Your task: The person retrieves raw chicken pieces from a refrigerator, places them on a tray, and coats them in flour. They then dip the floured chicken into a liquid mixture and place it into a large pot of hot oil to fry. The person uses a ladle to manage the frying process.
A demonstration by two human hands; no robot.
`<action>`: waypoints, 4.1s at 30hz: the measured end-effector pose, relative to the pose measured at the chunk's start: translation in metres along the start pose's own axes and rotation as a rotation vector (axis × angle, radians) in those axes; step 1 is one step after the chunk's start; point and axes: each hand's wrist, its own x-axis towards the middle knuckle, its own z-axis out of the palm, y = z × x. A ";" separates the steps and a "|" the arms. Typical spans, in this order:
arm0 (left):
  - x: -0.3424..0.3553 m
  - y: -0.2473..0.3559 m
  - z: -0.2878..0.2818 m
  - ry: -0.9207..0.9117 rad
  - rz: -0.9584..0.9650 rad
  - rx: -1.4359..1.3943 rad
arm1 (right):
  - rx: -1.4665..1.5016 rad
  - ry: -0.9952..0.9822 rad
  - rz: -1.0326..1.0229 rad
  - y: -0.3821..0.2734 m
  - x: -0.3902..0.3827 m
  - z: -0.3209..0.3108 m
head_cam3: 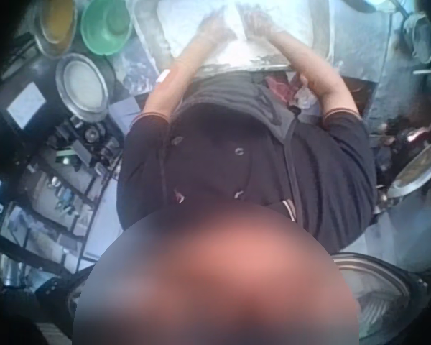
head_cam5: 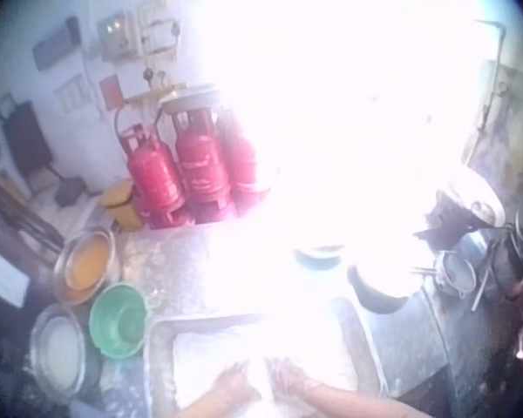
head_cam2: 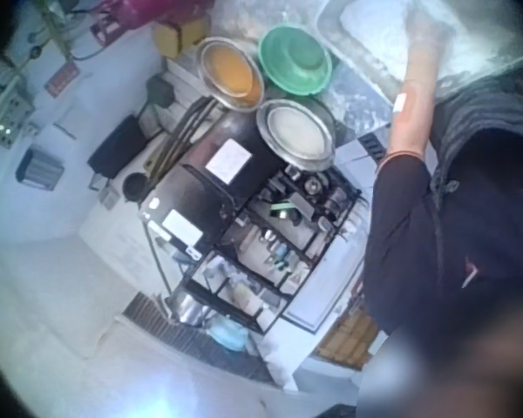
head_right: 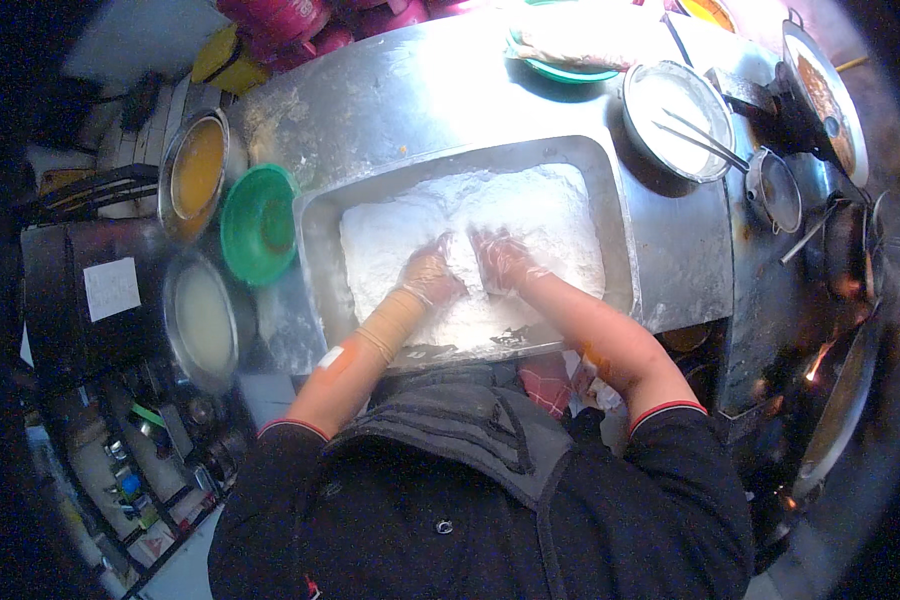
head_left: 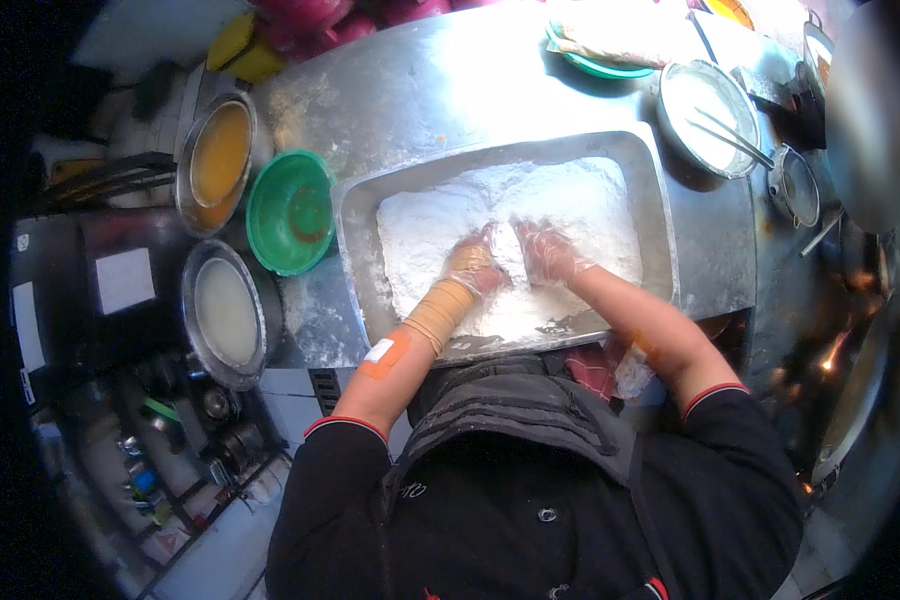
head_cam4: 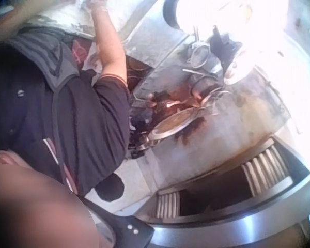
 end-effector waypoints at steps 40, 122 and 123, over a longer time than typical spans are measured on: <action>-0.012 -0.075 0.002 0.053 0.251 -0.169 | 0.439 0.337 -0.182 -0.039 0.002 0.024; 0.081 0.427 0.194 -0.376 0.451 -0.071 | 1.282 0.721 1.030 0.333 -0.359 0.158; 0.073 0.429 0.196 -0.361 0.531 0.056 | 1.185 0.719 1.151 0.334 -0.356 0.166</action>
